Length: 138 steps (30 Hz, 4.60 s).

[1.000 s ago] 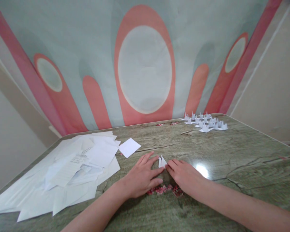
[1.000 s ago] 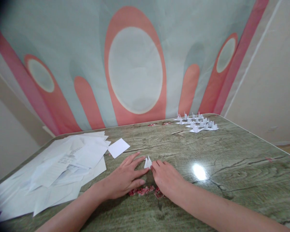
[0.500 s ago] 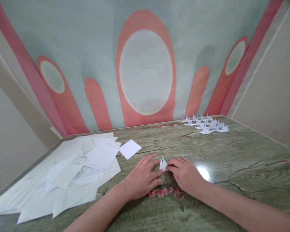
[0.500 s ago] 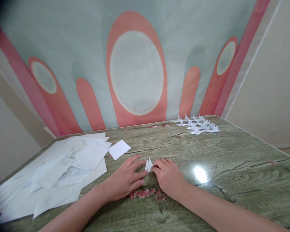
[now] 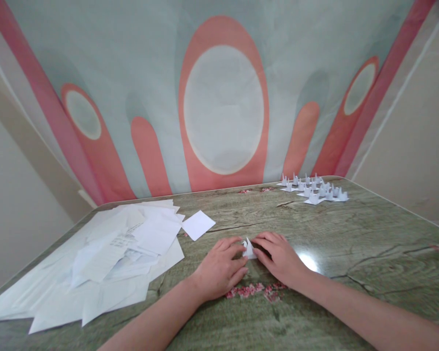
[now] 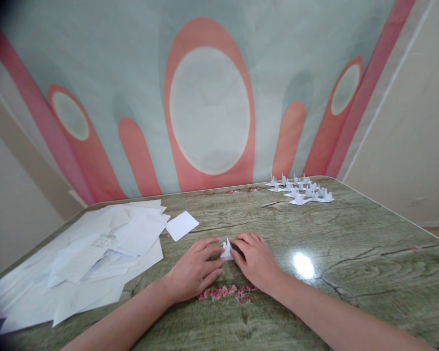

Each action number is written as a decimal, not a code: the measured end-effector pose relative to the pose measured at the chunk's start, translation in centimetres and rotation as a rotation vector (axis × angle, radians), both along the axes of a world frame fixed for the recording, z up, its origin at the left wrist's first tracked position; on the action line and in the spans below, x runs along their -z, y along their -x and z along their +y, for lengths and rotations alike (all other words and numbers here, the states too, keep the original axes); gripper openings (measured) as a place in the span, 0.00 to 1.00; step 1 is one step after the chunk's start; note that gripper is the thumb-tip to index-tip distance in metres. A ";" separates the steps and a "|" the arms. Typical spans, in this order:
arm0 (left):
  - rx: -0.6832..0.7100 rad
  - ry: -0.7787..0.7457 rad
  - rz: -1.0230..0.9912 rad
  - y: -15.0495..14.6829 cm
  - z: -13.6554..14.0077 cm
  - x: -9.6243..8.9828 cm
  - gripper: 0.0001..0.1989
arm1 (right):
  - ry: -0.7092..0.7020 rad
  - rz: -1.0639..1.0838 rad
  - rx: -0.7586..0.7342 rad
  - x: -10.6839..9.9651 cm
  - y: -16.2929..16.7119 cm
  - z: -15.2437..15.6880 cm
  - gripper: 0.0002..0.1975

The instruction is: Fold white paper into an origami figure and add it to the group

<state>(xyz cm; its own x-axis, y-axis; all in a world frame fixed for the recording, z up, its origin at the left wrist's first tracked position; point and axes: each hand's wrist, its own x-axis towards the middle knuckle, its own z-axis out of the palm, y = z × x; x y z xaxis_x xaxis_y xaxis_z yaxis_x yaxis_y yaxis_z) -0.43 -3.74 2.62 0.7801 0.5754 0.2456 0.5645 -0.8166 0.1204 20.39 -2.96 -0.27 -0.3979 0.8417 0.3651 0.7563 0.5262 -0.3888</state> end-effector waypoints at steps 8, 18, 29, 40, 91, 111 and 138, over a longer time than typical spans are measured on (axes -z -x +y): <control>0.027 -0.014 -0.060 -0.1 0.2 0.4 0.11 | 0.073 0.093 -0.039 0.7 0.0 0.6 0.10; -0.369 0.011 -0.362 0.6 1.3 1.2 0.10 | 0.136 0.192 -0.028 0.5 0.1 0.9 0.01; -0.348 0.111 -0.342 0.5 2.0 1.4 0.07 | 0.110 0.172 -0.062 0.5 0.0 0.7 0.03; -0.207 0.118 -0.323 0.5 1.7 1.2 0.09 | 0.119 0.172 -0.077 0.3 0.2 0.9 0.05; -0.232 0.229 -0.357 -1.3 1.4 1.8 0.05 | 0.037 0.297 -0.195 -0.9 1.0 -0.3 0.04; -0.241 0.271 -0.382 -1.2 1.5 1.8 0.09 | 0.233 0.508 -0.215 -0.7 1.2 0.0 0.06; -0.257 0.412 -0.536 -1.2 1.4 1.6 0.06 | 0.323 0.568 -0.181 -1.1 1.0 0.2 0.06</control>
